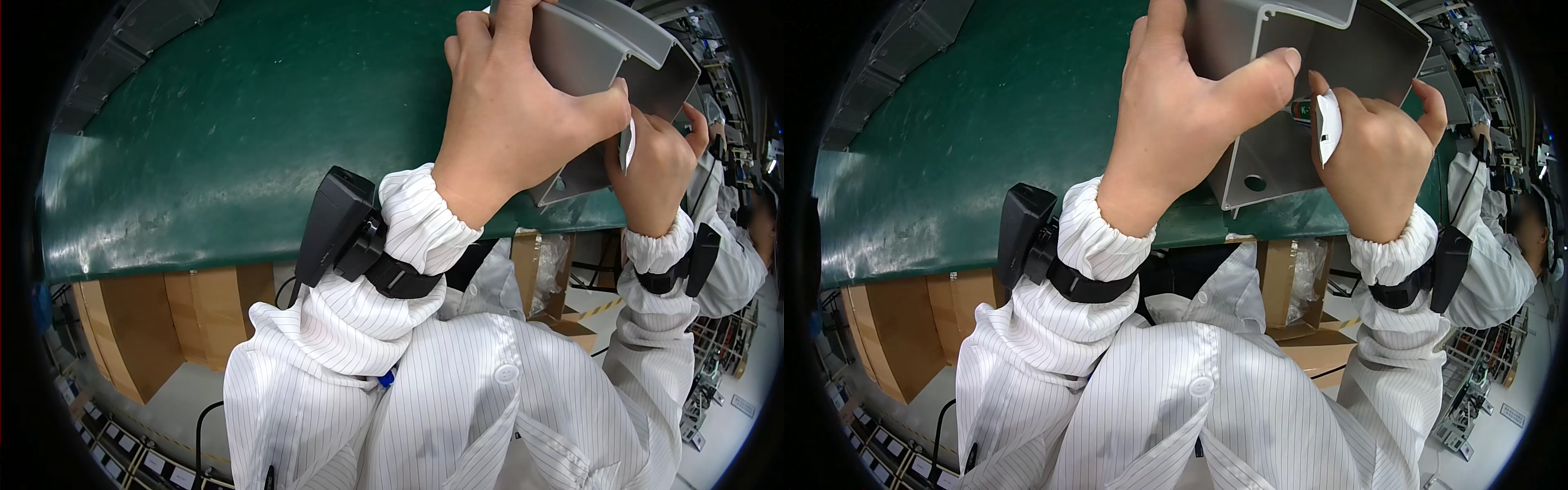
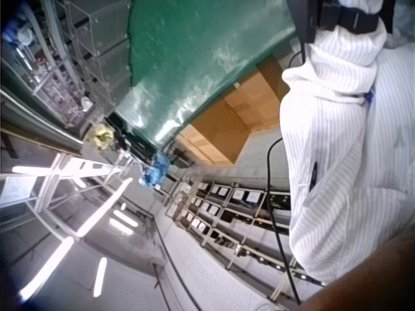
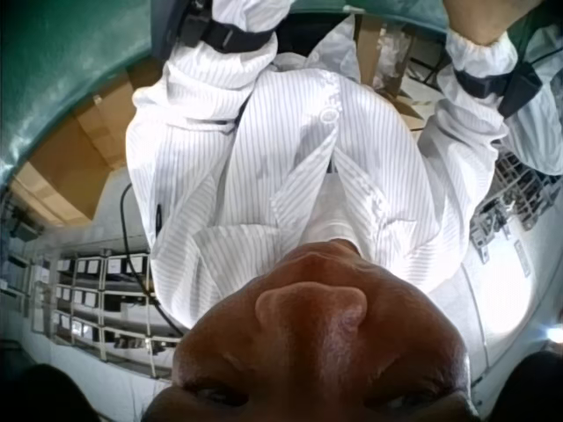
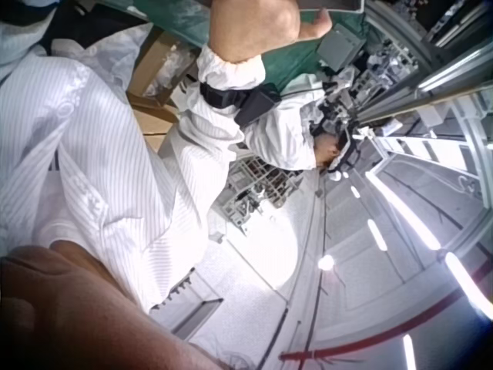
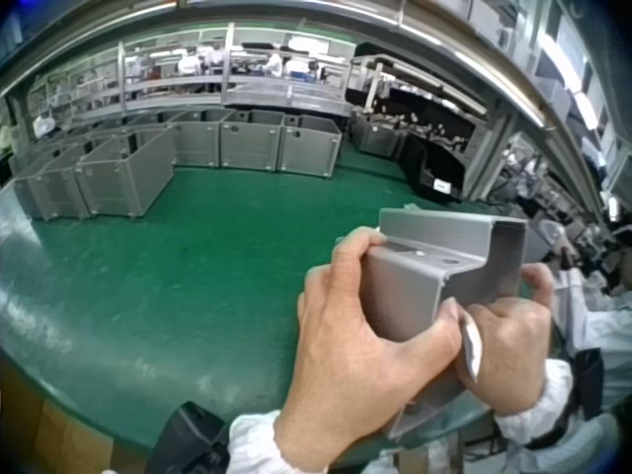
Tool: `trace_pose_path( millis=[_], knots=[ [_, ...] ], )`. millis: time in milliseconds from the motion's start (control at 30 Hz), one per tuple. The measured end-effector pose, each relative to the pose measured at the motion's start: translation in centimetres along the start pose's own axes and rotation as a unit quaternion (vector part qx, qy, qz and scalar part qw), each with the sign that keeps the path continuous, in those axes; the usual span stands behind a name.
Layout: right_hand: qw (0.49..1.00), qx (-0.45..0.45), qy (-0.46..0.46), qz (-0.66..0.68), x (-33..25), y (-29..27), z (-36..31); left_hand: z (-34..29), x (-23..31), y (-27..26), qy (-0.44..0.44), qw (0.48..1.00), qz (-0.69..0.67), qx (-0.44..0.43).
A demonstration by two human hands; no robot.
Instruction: Applying sealant from a tube to the internal corners and seams of a metal enclosure.
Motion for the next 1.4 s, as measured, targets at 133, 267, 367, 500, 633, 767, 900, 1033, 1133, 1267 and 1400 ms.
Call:
trace_pose_path(
  millis=[133, 267, 367, 500, 633, 767, 900, 1033, 1133, 1267, 1400],
  knots=[
    [1.000, 0.004, -0.002, -0.007, -0.1, 0.1, 0.1, 0.0, -0.1, 0.0, -0.003, 1.000, -0.007, -0.004],
    [0.999, -0.028, 0.025, -0.017, 0.0, 0.2, 0.0, 0.0, -0.1, -0.1, -0.003, 1.000, -0.005, -0.009],
    [0.998, -0.018, 0.031, 0.042, 0.4, 0.5, 0.1, -0.1, 0.0, -0.1, -0.007, 1.000, -0.008, -0.012],
    [0.999, 0.004, -0.003, 0.034, 0.8, 0.6, 0.0, -0.4, -0.5, 0.2, -0.012, 0.999, -0.027, -0.035],
    [0.999, 0.023, -0.022, 0.041, 1.1, 0.8, 0.1, -0.9, -1.7, 0.5, -0.040, 0.995, -0.068, -0.069],
    [0.997, 0.045, -0.038, 0.042, 1.2, 1.1, 0.4, -1.6, -2.0, 0.2, -0.046, 0.993, -0.075, -0.081],
    [0.995, 0.080, -0.049, 0.027, 0.7, 0.8, 0.6, -1.3, -1.2, -0.2, -0.037, 0.994, -0.061, -0.083],
    [0.992, 0.115, -0.040, 0.037, -0.7, 0.5, -0.2, -0.1, 0.0, -0.9, -0.019, 0.995, -0.016, -0.101],
    [0.983, 0.122, -0.052, 0.127, -1.0, 1.2, -0.2, 1.1, 0.7, -1.4, -0.003, 0.991, 0.032, -0.133],
    [0.963, 0.107, -0.054, 0.241, -0.7, 2.8, 0.5, 2.5, 1.3, -2.7, 0.002, 0.978, 0.088, -0.189],
    [0.958, 0.096, -0.002, 0.269, -0.6, 3.6, 0.3, 3.1, 1.7, -3.3, -0.002, 0.968, 0.110, -0.227]
  ],
)
Point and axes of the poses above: each hand's wrist, its own z-axis towards the middle knuckle, its own y-axis out of the palm, x = y × z, the point moved 2 cm from there along z, towards the middle knuckle, and after that the axes turned 15 degrees about z, right-handed, at the moved point
